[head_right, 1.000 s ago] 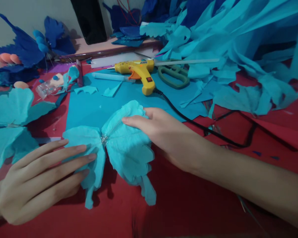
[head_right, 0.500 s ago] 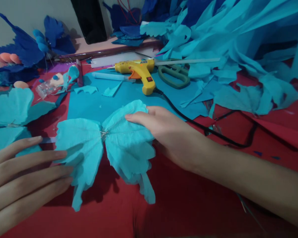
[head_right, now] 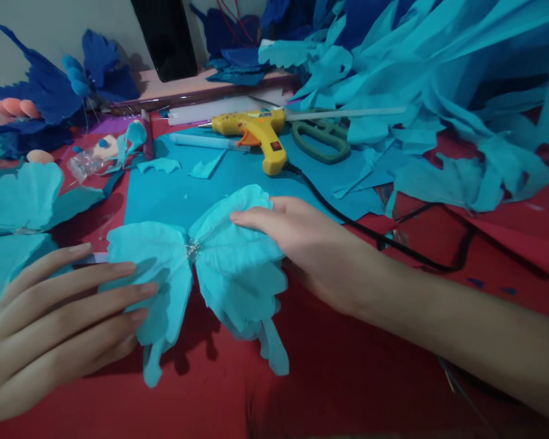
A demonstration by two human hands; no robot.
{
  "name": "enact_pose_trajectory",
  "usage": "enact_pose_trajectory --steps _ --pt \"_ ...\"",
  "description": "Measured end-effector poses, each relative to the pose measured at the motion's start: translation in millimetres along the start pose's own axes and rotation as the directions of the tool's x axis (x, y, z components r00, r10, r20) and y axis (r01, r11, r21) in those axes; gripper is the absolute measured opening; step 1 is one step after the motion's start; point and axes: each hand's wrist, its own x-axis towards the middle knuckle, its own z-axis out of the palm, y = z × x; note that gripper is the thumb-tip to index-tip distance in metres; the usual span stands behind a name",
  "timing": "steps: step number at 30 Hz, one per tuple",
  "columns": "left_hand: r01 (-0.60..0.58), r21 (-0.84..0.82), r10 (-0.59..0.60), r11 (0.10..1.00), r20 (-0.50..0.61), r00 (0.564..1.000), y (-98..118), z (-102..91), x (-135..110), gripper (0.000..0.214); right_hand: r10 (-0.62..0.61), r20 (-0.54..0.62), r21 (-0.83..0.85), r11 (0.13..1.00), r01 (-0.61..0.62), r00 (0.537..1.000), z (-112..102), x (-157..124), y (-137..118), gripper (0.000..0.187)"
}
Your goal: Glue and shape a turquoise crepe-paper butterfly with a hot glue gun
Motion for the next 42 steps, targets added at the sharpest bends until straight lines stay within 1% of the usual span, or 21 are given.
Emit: enact_pose_trajectory --steps 3,9,11,14,16,18,19,22,23,26,30,34,38,42 --pt "-0.045 -0.009 0.045 0.999 -0.018 0.999 -4 4.1 0 0.014 0.019 -0.018 0.027 0.999 -0.018 1.000 0 0 1 0.029" --pt "-0.040 -0.009 0.040 0.999 -0.020 0.999 -6 7.9 0 0.020 0.004 -0.012 0.011 1.000 -0.003 1.000 3 2 0 0.027" --pt "-0.032 -0.012 0.032 0.999 0.003 0.999 -7 7.9 0 0.020 -0.001 -0.053 -0.027 1.000 -0.001 0.999 3 1 0 0.027" --pt "-0.034 -0.028 0.035 0.999 0.034 0.999 -7 7.5 -1 0.022 0.006 -0.146 -0.121 0.992 -0.024 0.989 3 -1 0 0.031" --pt "-0.040 -0.030 0.041 0.999 0.041 0.998 -7 7.6 -1 0.023 0.007 -0.152 -0.164 0.986 -0.032 0.988 2 -2 1 0.034" --pt "-0.046 -0.022 0.047 0.999 0.052 0.998 -6 8.1 -1 0.023 0.018 -0.135 -0.168 0.985 -0.041 0.991 2 -2 0 0.036" --pt "-0.049 -0.017 0.050 0.999 0.059 0.997 -5 8.4 -1 0.024 0.035 -0.155 -0.171 0.983 -0.061 0.987 2 -2 0 0.037" --pt "-0.053 -0.007 0.054 0.999 0.064 0.996 -4 9.5 0 0.025 0.074 -0.275 -0.201 0.971 -0.132 0.959 2 -1 0 0.036" --pt "-0.060 -0.003 0.060 0.998 0.057 0.997 -4 9.8 0 0.026 0.072 -0.294 -0.211 0.968 -0.138 0.953 2 0 0 0.037" --pt "-0.078 0.007 0.078 0.997 0.043 0.996 -5 10.6 0 0.026 0.049 -0.270 -0.237 0.965 -0.116 0.962 2 0 1 0.036" --pt "-0.087 0.010 0.087 0.996 0.038 0.996 -6 11.8 0 0.028 -0.010 -0.238 -0.265 0.963 -0.055 0.971 2 -2 2 0.033" --pt "-0.082 -0.005 0.083 0.997 0.027 0.996 -5 12.7 0 0.025 -0.053 -0.161 -0.312 0.950 0.000 0.986 3 -1 1 0.034" --pt "-0.086 -0.011 0.086 0.996 0.029 0.996 -5 12.6 0 0.024 -0.078 -0.049 -0.294 0.954 0.060 0.996 2 1 2 0.032" --pt "-0.109 -0.003 0.109 0.994 0.029 0.994 -6 12.7 0 0.025 -0.084 -0.029 -0.291 0.954 0.072 0.996 1 1 2 0.032"
